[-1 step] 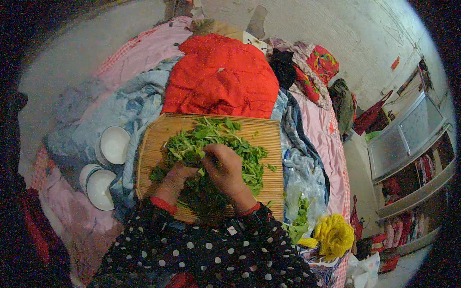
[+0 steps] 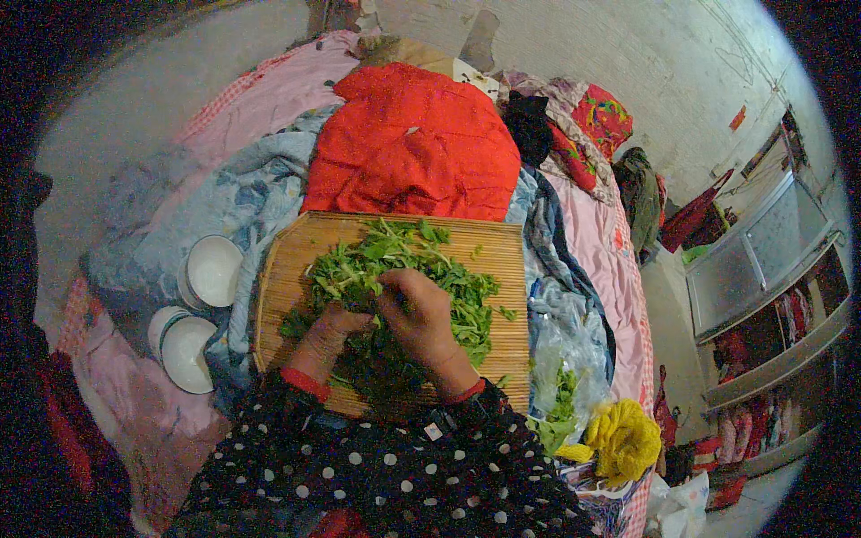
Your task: The person sits on a bed and sorts leafy green vegetables by hand on a bamboo tray. They separate leaves from stems, placing the leaves into a pile and discarding the stems to the side.
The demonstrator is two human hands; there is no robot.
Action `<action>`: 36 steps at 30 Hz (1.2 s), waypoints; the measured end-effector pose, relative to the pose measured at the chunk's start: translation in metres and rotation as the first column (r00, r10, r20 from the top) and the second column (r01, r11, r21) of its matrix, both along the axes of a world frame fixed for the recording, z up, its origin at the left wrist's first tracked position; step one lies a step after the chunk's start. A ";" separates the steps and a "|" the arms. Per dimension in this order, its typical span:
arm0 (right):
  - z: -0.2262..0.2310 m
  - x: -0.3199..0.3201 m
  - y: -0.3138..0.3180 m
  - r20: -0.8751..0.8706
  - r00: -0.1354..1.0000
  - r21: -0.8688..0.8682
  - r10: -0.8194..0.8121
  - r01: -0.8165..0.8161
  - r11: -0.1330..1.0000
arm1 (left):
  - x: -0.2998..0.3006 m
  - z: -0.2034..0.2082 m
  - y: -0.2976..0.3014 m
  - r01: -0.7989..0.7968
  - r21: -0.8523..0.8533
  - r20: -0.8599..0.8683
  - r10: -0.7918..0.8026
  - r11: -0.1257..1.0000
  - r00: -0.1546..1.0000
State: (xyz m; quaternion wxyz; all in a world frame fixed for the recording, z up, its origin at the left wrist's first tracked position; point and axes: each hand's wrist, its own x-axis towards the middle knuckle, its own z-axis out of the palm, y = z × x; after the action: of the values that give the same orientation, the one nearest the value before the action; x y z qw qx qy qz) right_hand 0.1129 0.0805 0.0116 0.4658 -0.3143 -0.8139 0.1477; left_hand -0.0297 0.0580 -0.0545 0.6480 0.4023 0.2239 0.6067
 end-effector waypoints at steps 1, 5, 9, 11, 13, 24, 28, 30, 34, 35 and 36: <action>0.000 0.000 -0.001 -0.004 1.000 -0.052 0.006 -0.006 0.999 | 0.001 0.003 -0.001 -0.001 0.026 -0.007 0.001 1.000 1.000; 0.001 0.001 -0.009 -0.101 0.994 -0.115 0.042 -0.054 0.992 | -0.002 0.012 0.002 -0.029 -0.121 -0.075 0.020 0.992 0.997; 0.003 0.017 -0.008 -0.034 0.999 0.001 -0.041 0.041 0.999 | -0.001 0.010 -0.002 -0.050 -0.069 0.028 0.052 0.996 0.998; -0.003 0.026 -0.003 -0.026 0.992 0.012 -0.124 0.125 0.992 | -0.002 0.008 -0.004 -0.030 -0.078 0.056 0.035 0.997 0.998; -0.011 0.034 0.004 0.010 0.983 0.062 -0.184 0.183 0.981 | -0.003 0.006 -0.003 -0.038 -0.045 -0.009 0.037 0.998 0.999; -0.048 0.049 0.019 0.106 0.984 0.008 -0.144 0.144 0.989 | -0.003 -0.005 0.004 0.236 -0.019 0.309 -0.219 0.972 0.926; -0.045 0.050 0.015 0.076 0.983 0.029 -0.168 0.166 0.986 | 0.004 -0.012 0.010 0.149 0.053 0.350 -0.159 0.987 0.923; -0.045 0.050 0.016 0.165 0.968 0.092 -0.188 0.175 0.980 | 0.006 -0.014 0.014 0.146 0.102 0.349 -0.173 0.984 0.921; -0.049 0.051 0.020 0.163 0.977 -0.034 -0.136 0.143 0.989 | 0.000 -0.015 0.017 0.177 0.100 0.238 -0.196 0.979 0.951; -0.050 0.051 0.020 0.182 0.972 -0.001 -0.148 0.151 0.989 | -0.001 -0.015 0.015 0.163 0.083 0.211 -0.177 0.983 0.961; -0.051 0.052 0.019 0.189 0.969 0.010 -0.160 0.161 0.987 | -0.002 -0.015 0.014 0.159 0.076 0.218 -0.172 0.984 0.960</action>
State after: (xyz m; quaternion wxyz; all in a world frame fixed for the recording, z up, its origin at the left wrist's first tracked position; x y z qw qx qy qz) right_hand 0.1646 0.0999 -0.0391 0.3962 -0.3929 -0.8259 0.0812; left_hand -0.0317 0.0723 -0.0692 0.7058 0.3673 0.0972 0.5980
